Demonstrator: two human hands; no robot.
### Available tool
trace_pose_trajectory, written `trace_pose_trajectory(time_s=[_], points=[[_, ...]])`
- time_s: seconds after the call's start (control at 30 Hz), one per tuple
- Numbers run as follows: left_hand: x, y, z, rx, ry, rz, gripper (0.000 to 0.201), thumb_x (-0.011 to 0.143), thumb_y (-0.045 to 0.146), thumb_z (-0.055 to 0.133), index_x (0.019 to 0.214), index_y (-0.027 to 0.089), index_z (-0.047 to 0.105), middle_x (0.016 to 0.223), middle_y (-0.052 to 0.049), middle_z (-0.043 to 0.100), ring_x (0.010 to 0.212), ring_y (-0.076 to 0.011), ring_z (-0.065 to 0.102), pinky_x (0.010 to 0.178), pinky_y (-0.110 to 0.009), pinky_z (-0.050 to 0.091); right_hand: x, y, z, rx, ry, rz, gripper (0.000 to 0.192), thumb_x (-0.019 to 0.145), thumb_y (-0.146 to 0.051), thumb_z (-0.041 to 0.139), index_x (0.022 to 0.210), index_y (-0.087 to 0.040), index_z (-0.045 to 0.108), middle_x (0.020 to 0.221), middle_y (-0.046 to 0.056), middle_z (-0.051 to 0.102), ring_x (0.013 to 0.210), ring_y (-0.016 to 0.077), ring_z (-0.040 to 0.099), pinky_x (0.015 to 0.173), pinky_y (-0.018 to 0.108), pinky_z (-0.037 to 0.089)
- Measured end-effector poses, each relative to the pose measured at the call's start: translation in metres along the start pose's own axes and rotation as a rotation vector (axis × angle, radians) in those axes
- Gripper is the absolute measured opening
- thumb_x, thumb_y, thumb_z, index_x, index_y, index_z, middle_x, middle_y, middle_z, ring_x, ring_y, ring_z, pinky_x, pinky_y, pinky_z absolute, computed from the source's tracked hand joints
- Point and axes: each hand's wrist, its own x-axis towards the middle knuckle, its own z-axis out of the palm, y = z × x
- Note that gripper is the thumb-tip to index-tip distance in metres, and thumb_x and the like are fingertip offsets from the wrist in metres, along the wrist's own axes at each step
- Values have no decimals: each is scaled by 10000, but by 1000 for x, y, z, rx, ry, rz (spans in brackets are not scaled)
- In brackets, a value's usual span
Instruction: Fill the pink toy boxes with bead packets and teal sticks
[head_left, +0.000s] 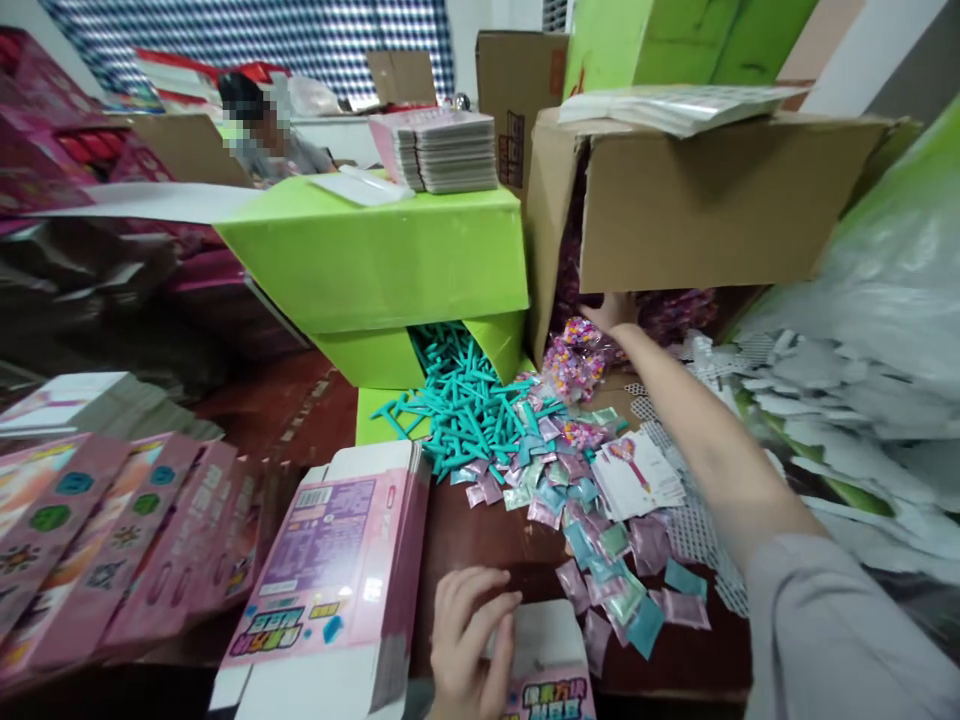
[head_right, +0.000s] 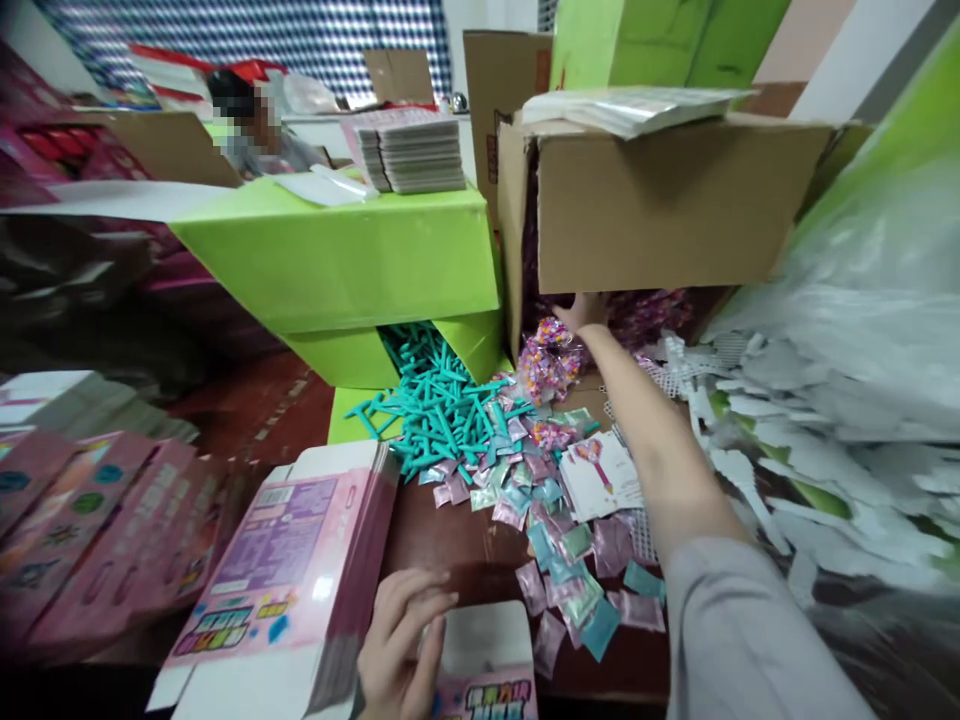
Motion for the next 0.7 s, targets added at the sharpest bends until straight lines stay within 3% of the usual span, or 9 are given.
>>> trace_pose_trajectory(time_s=[0.1, 0.2, 0.33, 0.47, 0.57, 0.7], points=[[-2, -9, 4, 49, -50, -17, 262, 772, 52, 532, 940, 222, 639, 919, -61, 650, 894, -208, 591, 786, -365, 470, -34, 12, 33, -91, -35, -25, 599, 772, -381, 640, 1320, -168, 519, 1537, 152, 160, 1334, 431, 171, 1018, 591, 255], [-5, -15, 5, 62, -89, -26, 253, 780, 37, 528, 934, 212, 628, 884, -51, 643, 871, -194, 585, 788, -351, 458, -65, 28, 41, -191, -102, -106, 477, 829, -314, 561, 1301, -249, 549, 1529, 96, 195, 1287, 443, 251, 942, 562, 360], [-8, -19, 1, 55, -117, -47, 224, 808, 33, 521, 933, 197, 610, 875, -52, 635, 867, -183, 570, 783, -338, 445, -101, 32, 27, -302, -172, -205, 418, 887, -211, 419, 1271, -204, 584, 1416, 142, 379, 1165, 373, 394, 889, 483, 407], [-11, -21, -3, 42, -119, -40, 213, 829, 25, 508, 934, 185, 601, 859, -50, 635, 866, -171, 564, 801, -333, 431, -127, 23, -2, -353, -173, -258, 409, 924, -299, 391, 1277, -202, 574, 1366, 138, 443, 1137, 335, 447, 912, 456, 409], [-13, -26, -3, 12, -131, -52, 203, 836, 25, 504, 932, 179, 595, 850, -47, 637, 855, -162, 571, 791, -319, 437, -102, 18, -29, -330, -93, -166, 466, 958, -343, 319, 1357, -162, 479, 1305, 173, 499, 1087, 301, 521, 908, 427, 420], [-16, -35, -2, -9, -133, -67, 195, 828, 19, 510, 917, 173, 592, 837, -43, 647, 828, -156, 588, 786, -311, 451, -22, 11, -53, -391, -148, 86, 513, 967, -382, 346, 1274, -7, 513, 1178, 259, 571, 1097, 313, 531, 939, 472, 383]])
